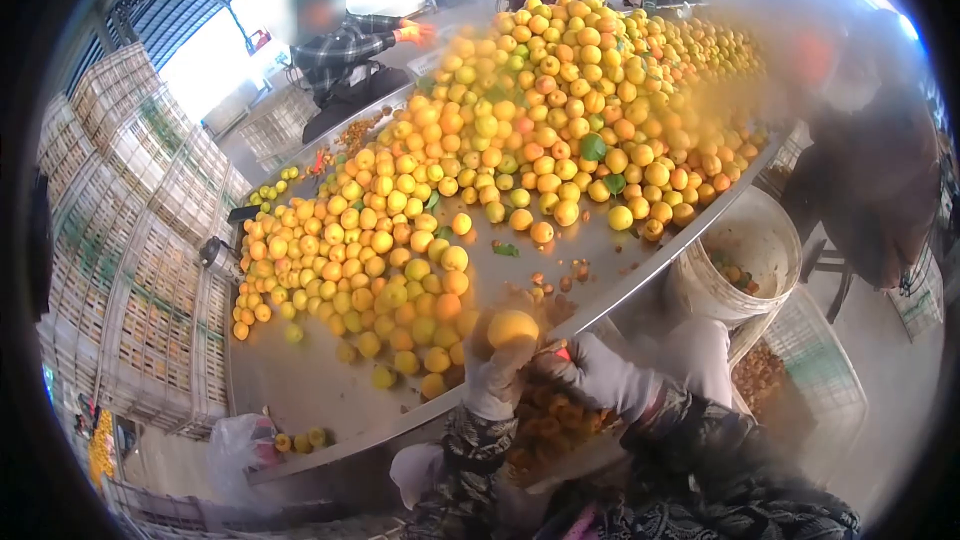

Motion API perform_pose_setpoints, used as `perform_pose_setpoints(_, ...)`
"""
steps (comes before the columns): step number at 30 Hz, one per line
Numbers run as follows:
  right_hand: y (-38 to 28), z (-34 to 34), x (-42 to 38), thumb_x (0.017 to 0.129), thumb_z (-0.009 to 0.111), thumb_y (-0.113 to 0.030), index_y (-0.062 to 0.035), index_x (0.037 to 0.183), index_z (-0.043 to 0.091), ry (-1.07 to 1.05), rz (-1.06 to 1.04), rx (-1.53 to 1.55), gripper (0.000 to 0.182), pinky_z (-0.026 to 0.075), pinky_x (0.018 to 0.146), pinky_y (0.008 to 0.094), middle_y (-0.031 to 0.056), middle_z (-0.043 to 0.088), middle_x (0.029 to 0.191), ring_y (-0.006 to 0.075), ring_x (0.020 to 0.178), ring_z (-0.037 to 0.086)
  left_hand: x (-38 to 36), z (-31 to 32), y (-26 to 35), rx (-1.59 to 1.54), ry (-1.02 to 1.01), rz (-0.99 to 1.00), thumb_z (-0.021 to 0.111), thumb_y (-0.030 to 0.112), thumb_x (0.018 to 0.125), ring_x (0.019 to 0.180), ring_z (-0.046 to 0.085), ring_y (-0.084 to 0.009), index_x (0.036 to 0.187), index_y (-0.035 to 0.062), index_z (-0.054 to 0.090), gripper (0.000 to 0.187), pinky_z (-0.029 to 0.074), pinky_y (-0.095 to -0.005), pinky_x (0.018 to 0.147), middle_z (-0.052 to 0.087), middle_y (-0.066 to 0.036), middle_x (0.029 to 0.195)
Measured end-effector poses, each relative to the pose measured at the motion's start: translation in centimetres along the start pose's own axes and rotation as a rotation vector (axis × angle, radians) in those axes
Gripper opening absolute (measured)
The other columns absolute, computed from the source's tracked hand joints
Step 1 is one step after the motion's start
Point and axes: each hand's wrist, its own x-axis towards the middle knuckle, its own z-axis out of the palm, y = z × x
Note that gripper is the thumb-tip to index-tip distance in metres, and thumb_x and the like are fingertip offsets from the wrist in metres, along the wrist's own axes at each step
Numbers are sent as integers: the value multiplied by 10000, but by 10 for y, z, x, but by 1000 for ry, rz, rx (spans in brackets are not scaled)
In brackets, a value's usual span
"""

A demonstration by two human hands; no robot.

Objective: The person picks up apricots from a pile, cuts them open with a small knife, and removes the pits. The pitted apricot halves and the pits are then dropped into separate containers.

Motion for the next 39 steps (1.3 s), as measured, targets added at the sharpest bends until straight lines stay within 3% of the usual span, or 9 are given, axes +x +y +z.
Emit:
perform_pose_setpoints(9, 4, -31, 19, 969, 546, -284, 17, 1004, 595, -259, -189, -241, 307, 437, 624, 257, 2, 583, 765, 84, 707, 494, 7, -31, 39, 332, -430, -217, 760, 27, 756, 814, 583, -65, 1040, 20, 627, 313, 502, -212, 752, 624, 11, 932)
perform_pose_setpoints(12, 10, -31, 18, 968, 541, -283, 0, 917, 608, -49, -76, -76, 296, 445, 611, 242, -2, 588, 728, 111, 664, 551, 9, -23, 21, 151, -184, -186, 773, 25, 756, 819, 587, -56, 1058, 35, 614, 342, 517, -223, 745, 627, 29, 939)
perform_pose_setpoints(14, 7, -17, 25, 967, 545, -348, -17, 932, 610, 321, -61, 398, 340, 426, 589, 213, -7, 565, 686, 90, 630, 535, 6, -11, 15, 261, -108, -94, 758, 140, 812, 836, 627, -97, 1114, 22, 575, 372, 530, -252, 749, 643, -19, 955)
perform_pose_setpoints(17, 2, 6, 42, 974, 546, -327, -13, 1023, 596, 476, -107, 443, 322, 413, 591, 197, -22, 574, 766, 49, 681, 514, 8, -8, 1, 990, -110, 565, 574, 348, 946, 926, 654, -360, 1209, -30, 502, 466, 521, -386, 809, 623, -210, 1011)
perform_pose_setpoints(24, -20, 28, 44, 960, 557, -248, 0, 1009, 601, 625, -125, 428, 256, 427, 629, 217, -27, 582, 831, 50, 730, 512, -6, 6, -9, 1245, 11, 596, 483, 273, 980, 890, 642, -417, 1206, -9, 518, 363, 514, -467, 756, 641, -237, 1003)
perform_pose_setpoints(28, -22, 39, 49, 912, 590, -174, 11, 822, 591, 806, -221, 173, 207, 420, 602, 259, 10, 573, 708, 95, 649, 484, -12, 18, -14, 1012, 173, 641, 442, 264, 992, 841, 646, -411, 1149, 1, 551, 325, 511, -457, 706, 653, -222, 932)
perform_pose_setpoints(31, -19, 34, 54, 776, 653, -149, -4, 728, 575, 805, -363, -362, 171, 453, 594, 380, 197, 565, 726, 353, 647, 564, -10, 7, -32, 703, 261, 475, 388, 250, 1015, 755, 648, -347, 1018, -11, 585, 326, 490, -389, 650, 636, -212, 842)
perform_pose_setpoints(38, -37, 32, 56, 759, 633, -46, -9, 674, 508, 571, -633, -790, 156, 398, 523, 340, 137, 473, 630, 308, 540, 479, -2, -6, -49, 215, 364, 215, 406, 342, 1016, 562, 523, -150, 883, 26, 565, 378, 427, -284, 527, 567, -41, 690)
perform_pose_setpoints(39, -37, 30, 57, 759, 633, -46, -9, 674, 508, 575, -626, -787, 156, 398, 523, 340, 137, 473, 630, 308, 540, 479, -3, -4, -36, -36, 384, -74, 441, 316, 1004, 626, 543, -114, 967, 53, 569, 295, 445, -257, 548, 567, -26, 776)
